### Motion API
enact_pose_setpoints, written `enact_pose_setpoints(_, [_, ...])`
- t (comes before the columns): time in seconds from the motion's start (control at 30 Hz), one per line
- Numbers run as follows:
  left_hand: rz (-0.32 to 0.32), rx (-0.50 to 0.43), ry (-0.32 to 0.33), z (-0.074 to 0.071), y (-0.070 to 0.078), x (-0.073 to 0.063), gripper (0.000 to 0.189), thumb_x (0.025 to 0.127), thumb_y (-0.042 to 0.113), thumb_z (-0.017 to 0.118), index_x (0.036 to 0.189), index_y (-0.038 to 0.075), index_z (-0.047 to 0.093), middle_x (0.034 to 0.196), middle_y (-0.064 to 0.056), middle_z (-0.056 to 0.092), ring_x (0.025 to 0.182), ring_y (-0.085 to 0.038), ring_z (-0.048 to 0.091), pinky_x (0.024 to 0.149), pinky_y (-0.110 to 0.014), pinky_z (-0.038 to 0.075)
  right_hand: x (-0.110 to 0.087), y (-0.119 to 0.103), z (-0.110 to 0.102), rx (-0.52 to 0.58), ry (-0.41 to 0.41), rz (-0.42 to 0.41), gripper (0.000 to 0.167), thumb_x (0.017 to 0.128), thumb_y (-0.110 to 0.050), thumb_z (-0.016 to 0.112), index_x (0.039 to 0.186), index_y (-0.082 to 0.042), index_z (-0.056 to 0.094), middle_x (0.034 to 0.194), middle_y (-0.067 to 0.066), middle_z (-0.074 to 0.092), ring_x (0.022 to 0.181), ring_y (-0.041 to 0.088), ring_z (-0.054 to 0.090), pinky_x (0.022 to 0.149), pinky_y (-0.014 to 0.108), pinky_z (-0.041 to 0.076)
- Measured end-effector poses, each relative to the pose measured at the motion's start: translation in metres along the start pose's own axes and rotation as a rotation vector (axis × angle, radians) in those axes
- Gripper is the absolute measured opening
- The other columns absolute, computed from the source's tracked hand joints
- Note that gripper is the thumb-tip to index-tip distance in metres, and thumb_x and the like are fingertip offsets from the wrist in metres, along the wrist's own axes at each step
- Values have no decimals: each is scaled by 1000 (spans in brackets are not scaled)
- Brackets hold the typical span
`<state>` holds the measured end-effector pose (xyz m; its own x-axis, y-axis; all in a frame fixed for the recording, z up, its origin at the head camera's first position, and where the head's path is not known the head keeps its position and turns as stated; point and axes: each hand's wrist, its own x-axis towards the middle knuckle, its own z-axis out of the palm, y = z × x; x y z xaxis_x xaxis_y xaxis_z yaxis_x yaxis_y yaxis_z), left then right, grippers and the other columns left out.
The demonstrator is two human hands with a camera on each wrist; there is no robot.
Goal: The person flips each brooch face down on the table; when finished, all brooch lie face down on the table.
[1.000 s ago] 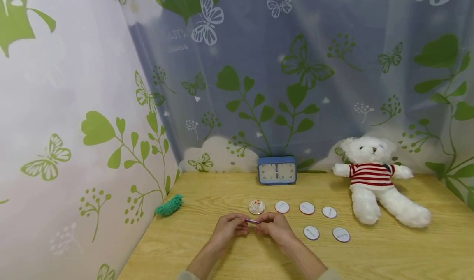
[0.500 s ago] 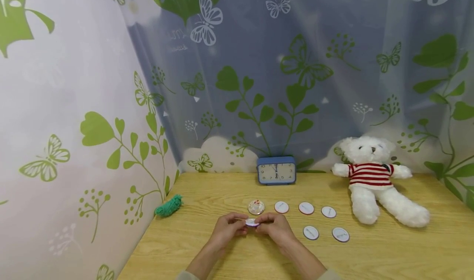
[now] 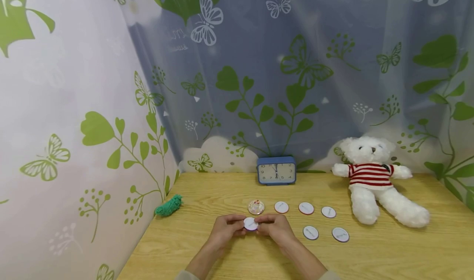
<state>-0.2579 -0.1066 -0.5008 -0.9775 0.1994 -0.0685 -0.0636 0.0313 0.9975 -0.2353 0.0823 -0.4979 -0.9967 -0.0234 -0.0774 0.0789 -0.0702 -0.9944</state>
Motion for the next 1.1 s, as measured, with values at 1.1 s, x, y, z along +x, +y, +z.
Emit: enact_pose_setpoints(1.1, [1,92,43,-2,-2,3,20,93,-11,67,113,-16,69,94,-19,70,71,-11,67,67,-24,62,-3,-2,3,-13,8,41,30,99,-2,60,117,21,63,103,21,74,84,19,73,83,36,64])
